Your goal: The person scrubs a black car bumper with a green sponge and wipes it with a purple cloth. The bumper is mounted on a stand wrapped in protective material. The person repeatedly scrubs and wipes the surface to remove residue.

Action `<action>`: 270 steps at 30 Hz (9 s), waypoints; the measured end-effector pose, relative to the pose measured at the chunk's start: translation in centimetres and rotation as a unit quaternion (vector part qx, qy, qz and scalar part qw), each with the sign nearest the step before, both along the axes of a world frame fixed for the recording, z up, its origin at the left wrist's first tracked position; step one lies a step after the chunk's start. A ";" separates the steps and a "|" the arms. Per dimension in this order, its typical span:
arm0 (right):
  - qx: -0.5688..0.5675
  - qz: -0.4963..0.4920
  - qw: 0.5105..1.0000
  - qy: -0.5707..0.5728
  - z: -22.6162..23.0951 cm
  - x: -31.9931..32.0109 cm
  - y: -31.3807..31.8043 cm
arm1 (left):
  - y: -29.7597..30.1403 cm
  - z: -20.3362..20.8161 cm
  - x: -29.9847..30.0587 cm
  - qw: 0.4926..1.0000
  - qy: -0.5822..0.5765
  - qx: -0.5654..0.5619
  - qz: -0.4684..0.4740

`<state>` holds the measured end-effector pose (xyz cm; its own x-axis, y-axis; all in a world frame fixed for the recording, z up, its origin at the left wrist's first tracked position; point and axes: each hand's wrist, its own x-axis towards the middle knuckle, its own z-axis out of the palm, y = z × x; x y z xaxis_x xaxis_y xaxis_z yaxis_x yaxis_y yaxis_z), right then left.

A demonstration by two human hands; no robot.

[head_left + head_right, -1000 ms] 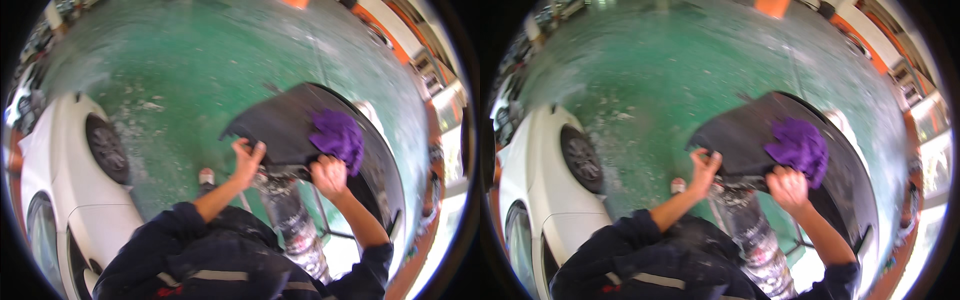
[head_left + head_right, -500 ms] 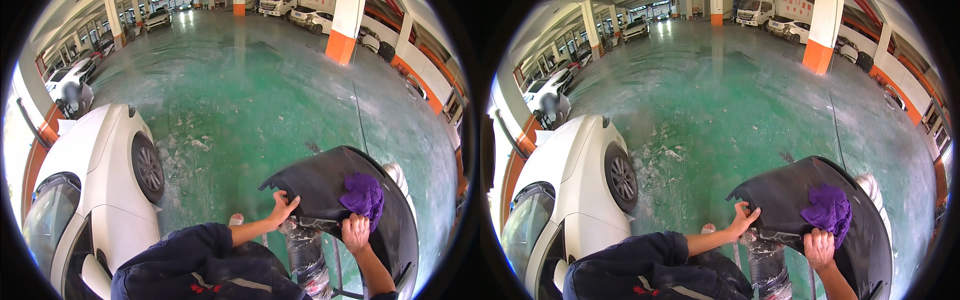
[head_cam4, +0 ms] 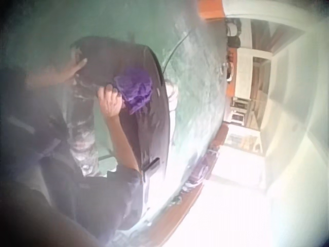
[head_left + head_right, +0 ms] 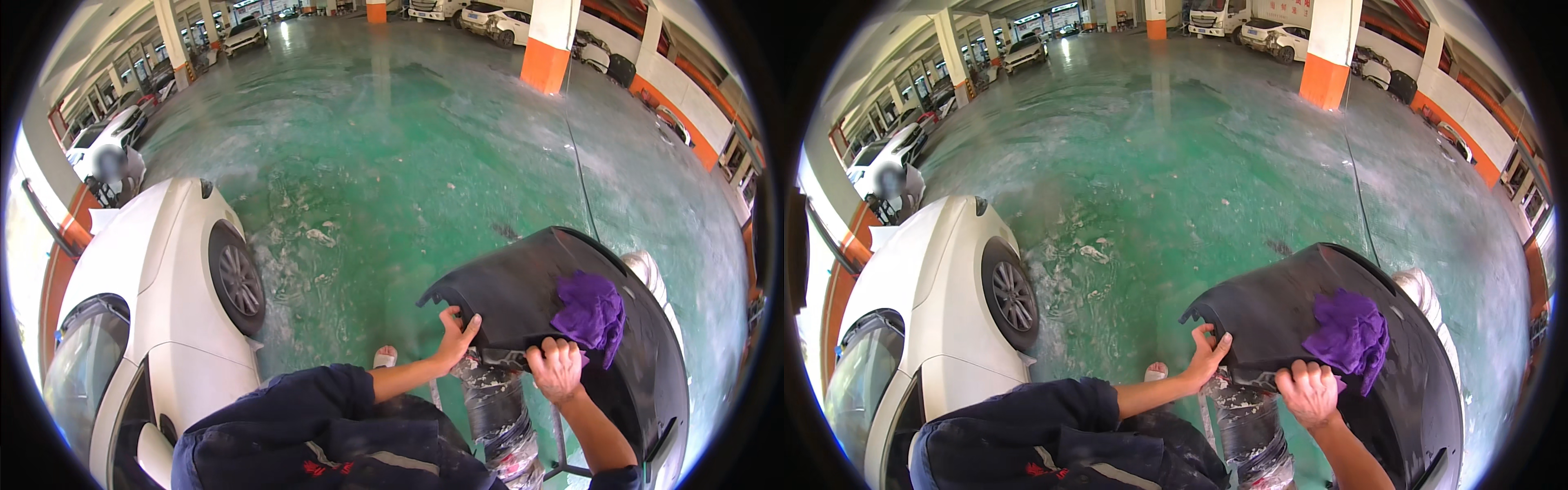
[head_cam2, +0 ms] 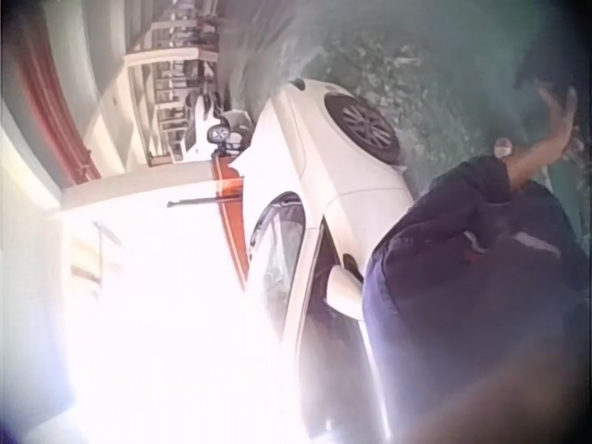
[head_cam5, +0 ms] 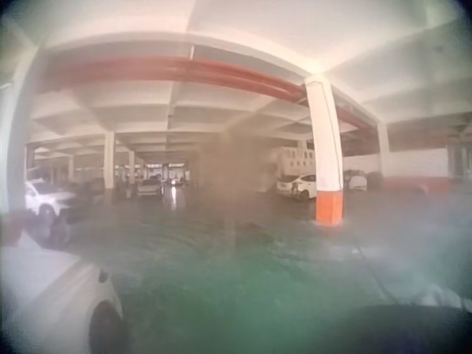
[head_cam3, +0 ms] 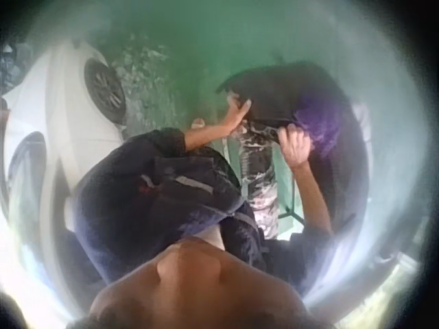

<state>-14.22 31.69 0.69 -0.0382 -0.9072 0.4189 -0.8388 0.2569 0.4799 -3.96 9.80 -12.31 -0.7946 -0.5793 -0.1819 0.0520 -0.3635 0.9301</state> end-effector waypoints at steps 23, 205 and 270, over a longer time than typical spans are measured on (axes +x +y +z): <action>-0.010 -0.030 0.999 -0.043 0.8 1.7 -2.5 | -0.2 -1.9 0.4 0.989 -0.058 -0.130 0.030; -0.737 -0.387 0.446 -0.330 -0.4 10.4 -18.4 | 5.0 19.4 -22.1 0.457 0.522 -0.506 -0.513; -0.868 -0.257 0.304 -0.297 0.6 11.0 -19.8 | 4.1 20.1 -22.3 0.487 0.494 -0.485 -0.532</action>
<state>-3.27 11.88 1.26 -0.5253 0.8504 0.0299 -0.2801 -0.1397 -0.9497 -26.30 13.90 7.78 -0.1600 0.8245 0.5428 0.9112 -0.0881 0.4024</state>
